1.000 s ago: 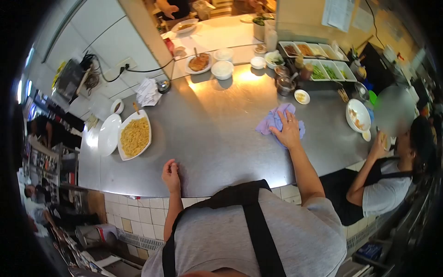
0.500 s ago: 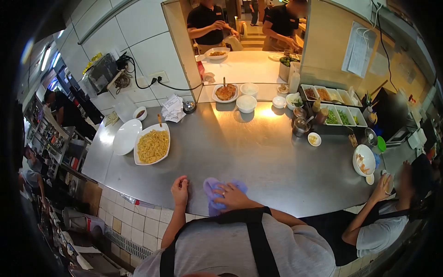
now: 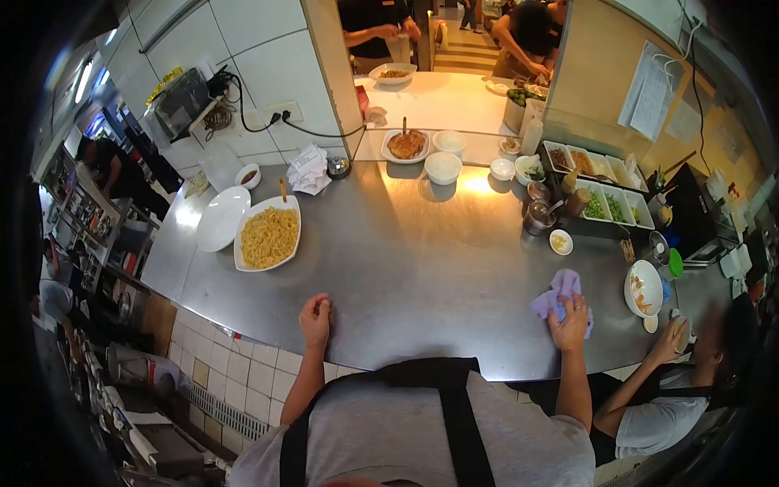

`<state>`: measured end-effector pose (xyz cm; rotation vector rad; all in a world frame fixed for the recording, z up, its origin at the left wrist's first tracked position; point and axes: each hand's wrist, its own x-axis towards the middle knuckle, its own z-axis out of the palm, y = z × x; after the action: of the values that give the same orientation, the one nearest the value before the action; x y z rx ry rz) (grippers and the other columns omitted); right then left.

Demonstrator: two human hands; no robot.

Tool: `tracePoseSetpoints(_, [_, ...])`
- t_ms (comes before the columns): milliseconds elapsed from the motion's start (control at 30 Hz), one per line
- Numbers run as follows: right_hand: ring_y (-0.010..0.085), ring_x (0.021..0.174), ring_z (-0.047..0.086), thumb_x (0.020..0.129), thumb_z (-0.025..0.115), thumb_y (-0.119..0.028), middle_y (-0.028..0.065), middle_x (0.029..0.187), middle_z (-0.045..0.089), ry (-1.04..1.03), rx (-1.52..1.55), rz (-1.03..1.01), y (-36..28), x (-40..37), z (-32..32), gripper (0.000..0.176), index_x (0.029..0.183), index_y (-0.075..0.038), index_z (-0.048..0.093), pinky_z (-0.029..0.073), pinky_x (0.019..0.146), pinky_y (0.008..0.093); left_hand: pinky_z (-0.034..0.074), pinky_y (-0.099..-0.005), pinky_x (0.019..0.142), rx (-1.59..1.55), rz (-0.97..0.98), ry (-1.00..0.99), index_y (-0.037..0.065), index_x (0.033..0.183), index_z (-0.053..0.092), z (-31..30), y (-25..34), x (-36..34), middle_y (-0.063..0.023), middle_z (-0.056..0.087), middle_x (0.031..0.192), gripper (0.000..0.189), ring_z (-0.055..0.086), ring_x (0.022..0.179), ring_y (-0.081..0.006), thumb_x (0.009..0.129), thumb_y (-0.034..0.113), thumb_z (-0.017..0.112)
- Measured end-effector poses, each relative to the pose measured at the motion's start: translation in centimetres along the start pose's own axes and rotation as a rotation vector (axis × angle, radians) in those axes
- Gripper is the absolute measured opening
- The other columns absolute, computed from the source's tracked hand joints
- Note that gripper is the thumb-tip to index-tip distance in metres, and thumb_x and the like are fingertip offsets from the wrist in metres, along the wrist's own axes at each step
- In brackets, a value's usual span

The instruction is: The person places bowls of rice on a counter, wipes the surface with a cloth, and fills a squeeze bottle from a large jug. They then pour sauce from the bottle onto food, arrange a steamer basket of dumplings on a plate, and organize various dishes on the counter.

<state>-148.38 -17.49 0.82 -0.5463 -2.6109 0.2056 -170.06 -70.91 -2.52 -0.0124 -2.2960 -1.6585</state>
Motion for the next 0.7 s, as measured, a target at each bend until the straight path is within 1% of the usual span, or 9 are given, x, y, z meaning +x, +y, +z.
tracePoseSetpoints(67, [0.0373,0.119,0.045,0.073,0.067,-0.027,0.017,0.127,0.051,0.039,-0.042,0.07,1.3,0.8,1.0,0.039,0.108,-0.012,0.06,0.035,0.099,0.0486,0.047,-0.0254,0.063,0.02,-0.005,0.005,0.002,0.096,0.068,0.0,0.3,0.0,-0.0047,0.063,0.078,0.014,0.057,0.067,-0.0108,0.084,0.007,0.061])
tracePoseSetpoints(167, [0.0365,0.119,0.046,0.075,0.067,-0.029,0.0163,0.127,0.052,0.078,-0.109,0.134,1.1,1.6,2.0,0.038,0.109,-0.012,0.06,0.036,0.098,0.0478,0.046,-0.0251,0.062,0.019,0.022,0.015,0.003,0.096,0.068,0.1,-0.6,0.1,-0.0035,0.063,0.077,0.015,0.056,0.066,-0.011,0.084,0.008,0.061])
tracePoseSetpoints(267, [0.0357,0.119,0.046,0.077,0.067,-0.031,0.0156,0.128,0.051,0.068,-0.126,0.161,0.7,1.9,2.0,0.037,0.109,-0.013,0.06,0.036,0.098,0.0479,0.048,-0.0243,0.064,0.019,0.007,-0.006,0.002,0.098,0.067,-0.1,-0.1,-0.1,-0.0031,0.062,0.079,0.015,0.057,0.069,-0.01,0.086,0.011,0.062])
tracePoseSetpoints(367, [0.0348,0.12,0.046,0.078,0.066,-0.031,0.0151,0.128,0.051,0.08,-0.132,0.168,0.4,1.9,1.9,0.037,0.109,-0.013,0.06,0.036,0.098,0.0479,0.048,-0.0296,0.062,0.24,0.109,0.008,0.005,0.095,0.067,0.6,1.6,-0.1,-0.0097,0.064,0.079,0.015,0.06,0.066,-0.0185,0.082,0.011,0.063])
tracePoseSetpoints(467, [0.035,0.12,0.045,0.078,0.066,-0.032,0.0149,0.129,0.051,0.08,-0.144,0.192,0.0,1.9,2.1,0.038,0.11,-0.013,0.059,0.036,0.098,0.0479,0.05,-0.0344,0.065,0.249,0.191,-0.224,0.005,0.096,0.066,3.1,3.5,1.8,-0.0126,0.063,0.083,0.017,0.062,0.07,-0.0256,0.083,0.014,0.062])
tracePoseSetpoints(533, [0.0362,0.12,0.045,0.079,0.066,-0.031,0.0151,0.129,0.051,0.103,-0.143,0.183,-0.1,2.0,2.6,0.039,0.111,-0.012,0.059,0.035,0.099,0.0485,0.05,-0.0375,0.073,0.303,0.202,-0.388,0.004,0.099,0.065,5.6,4.4,4.5,-0.0143,0.063,0.091,0.021,0.062,0.078,-0.0297,0.083,0.017,0.062])
tracePoseSetpoints(600, [0.0375,0.12,0.044,0.079,0.066,-0.031,0.0154,0.13,0.05,0.116,-0.154,0.18,-0.5,1.8,2.7,0.04,0.112,-0.011,0.059,0.035,0.1,0.0491,0.049,-0.0404,0.08,0.299,0.245,-0.416,0.003,0.103,0.064,8.5,5.0,7.8,-0.0162,0.062,0.1,0.026,0.061,0.088,-0.0325,0.083,0.02,0.062])
tracePoseSetpoints(667, [0.0391,0.12,0.044,0.079,0.066,-0.031,0.0158,0.13,0.05,0.115,-0.17,0.178,-1.9,1.4,2.9,0.041,0.113,-0.01,0.058,0.034,0.101,0.0497,0.046,-0.042,0.089,0.425,0.353,-0.426,0.001,0.112,0.059,11.0,5.2,11.9,-0.0179,0.057,0.114,0.035,0.057,0.103,-0.0343,0.083,0.021,0.062])
tracePoseSetpoints(700, [0.0394,0.12,0.044,0.079,0.066,-0.03,0.016,0.13,0.05,0.107,-0.153,0.163,-2.5,1.3,2.9,0.041,0.114,-0.01,0.058,0.034,0.101,0.0499,0.044,-0.042,0.094,0.494,0.378,-0.432,0.0,0.117,0.055,12.3,5.0,14.2,-0.0185,0.053,0.121,0.041,0.053,0.111,-0.0352,0.083,0.022,0.062])
